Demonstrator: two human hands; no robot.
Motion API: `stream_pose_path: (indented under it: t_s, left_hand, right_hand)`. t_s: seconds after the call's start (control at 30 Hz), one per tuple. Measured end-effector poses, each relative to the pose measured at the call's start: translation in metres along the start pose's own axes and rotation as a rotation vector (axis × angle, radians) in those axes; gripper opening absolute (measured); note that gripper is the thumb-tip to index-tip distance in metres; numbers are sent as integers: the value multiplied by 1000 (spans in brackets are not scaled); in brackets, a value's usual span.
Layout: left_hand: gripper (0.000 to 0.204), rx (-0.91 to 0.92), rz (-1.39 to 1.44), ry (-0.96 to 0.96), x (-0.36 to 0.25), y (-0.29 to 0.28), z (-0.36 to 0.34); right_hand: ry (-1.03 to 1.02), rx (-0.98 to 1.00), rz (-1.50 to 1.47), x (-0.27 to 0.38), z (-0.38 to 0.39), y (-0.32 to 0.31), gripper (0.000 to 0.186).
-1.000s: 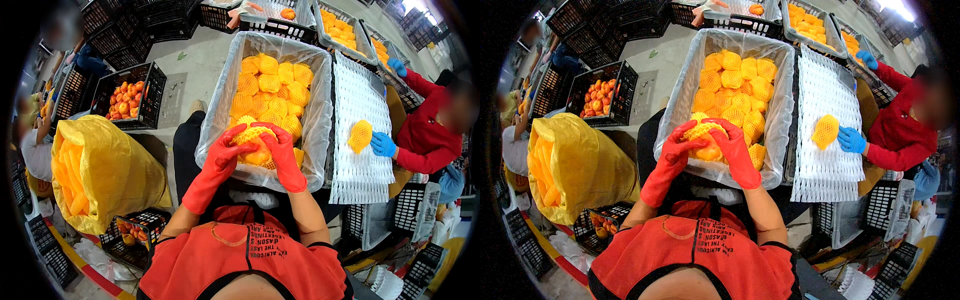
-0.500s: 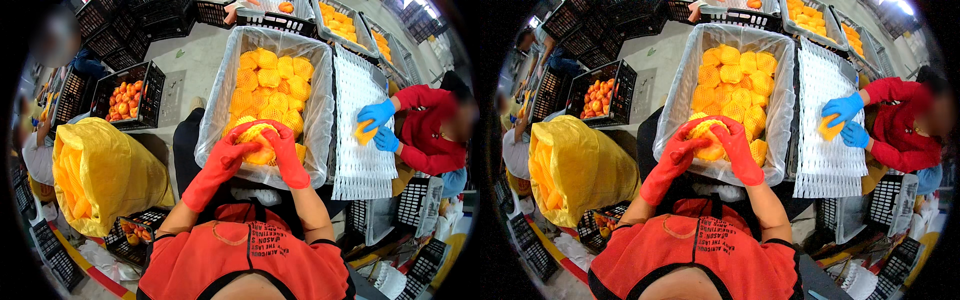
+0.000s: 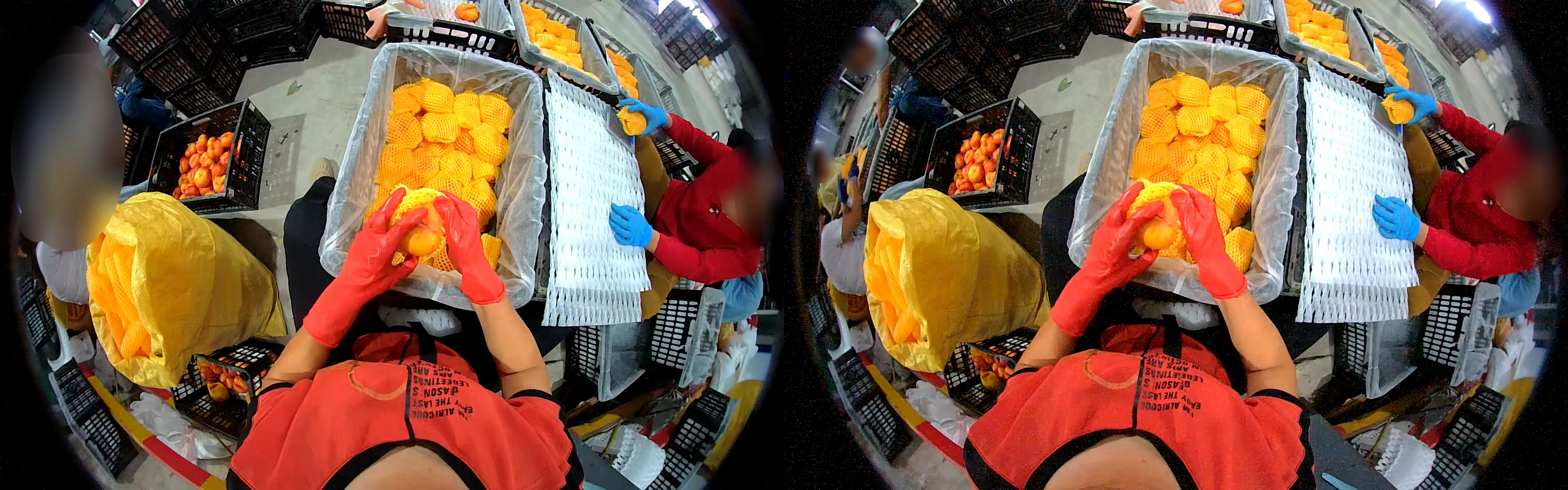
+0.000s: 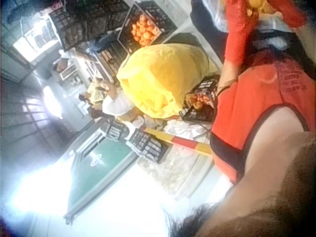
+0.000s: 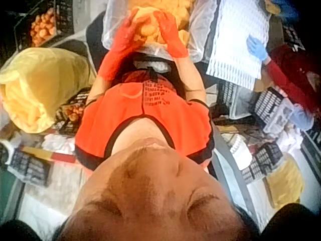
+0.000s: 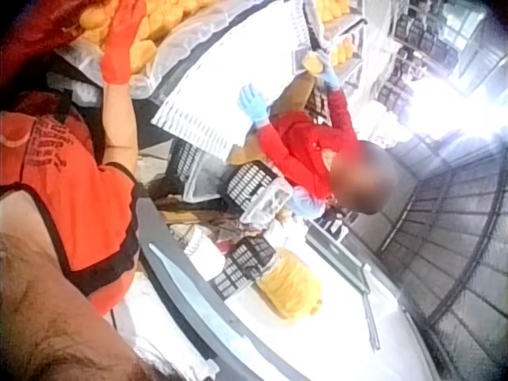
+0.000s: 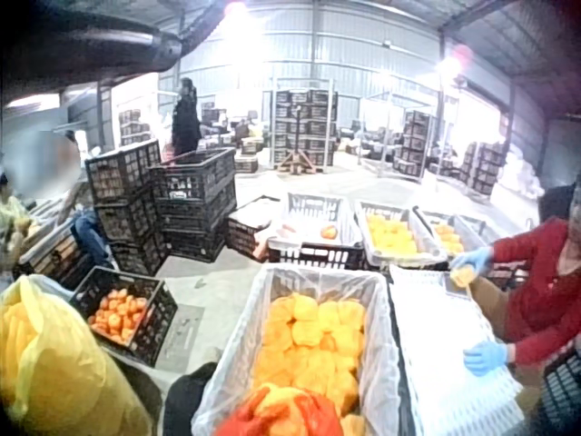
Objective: The person puts yellow mesh sleeves onto individual fruits and then packs the sleeved fruit into a plastic-lined crate.
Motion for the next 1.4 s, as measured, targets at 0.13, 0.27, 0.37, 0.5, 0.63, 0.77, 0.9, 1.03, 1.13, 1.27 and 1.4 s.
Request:
stream_pose_path:
  t_s: [0.13, 0.27, 0.37, 0.5, 0.63, 0.77, 0.9, 1.03, 1.13, 1.27, 1.4]
  left_hand:
    - [68, -54, -25, 57, 5, 3, 2]
    - [54, -153, 382, -182, 40, -1, 2]
    - [51, -226, 680, -674, 96, 4, 12]
    - [61, -268, 1237, -935, 113, 24, 24]
    - [76, -164, 1188, -864, 117, 36, 21]
    - [63, -195, 1285, -842, 102, 30, 15]
    - [68, -210, 1192, -882, 108, 32, 20]
    - [66, -181, 1249, -940, 90, 33, 12]
    - [62, -111, 1188, -993, 88, 31, 19]
    - [51, -3, 587, -702, 56, 15, 8]
    - [59, -133, -11, -97, 17, 13, 4]
  right_hand:
    - [-253, -28, 51, 13, -1, -1, 37]
    - [231, 58, -204, -2, -5, 14, 31]
    - [422, 149, -364, -12, -1, 31, 26]
    - [424, 301, -346, 7, 7, 41, 34]
    - [430, 342, -272, 10, 9, 36, 40]
    - [286, 291, -80, -9, 2, 30, 34]
    - [43, 109, 386, 2, -1, 16, 29]
    - [478, 88, -25, -16, 3, 13, 25]
    - [535, 65, -38, -2, 2, 8, 21]
    - [422, -119, -118, 5, -9, -12, 16]
    - [-20, -189, -53, 33, -4, -14, 12]
Point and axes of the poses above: each hand's wrist, its own z-axis away from the middle knuckle, its own y-axis out of the palm, x = y × z, the point moved 9 cm from there along -z, towards the middle knuckle, and after that the axes turned 14 degrees about -x, right-handed, at the moved point
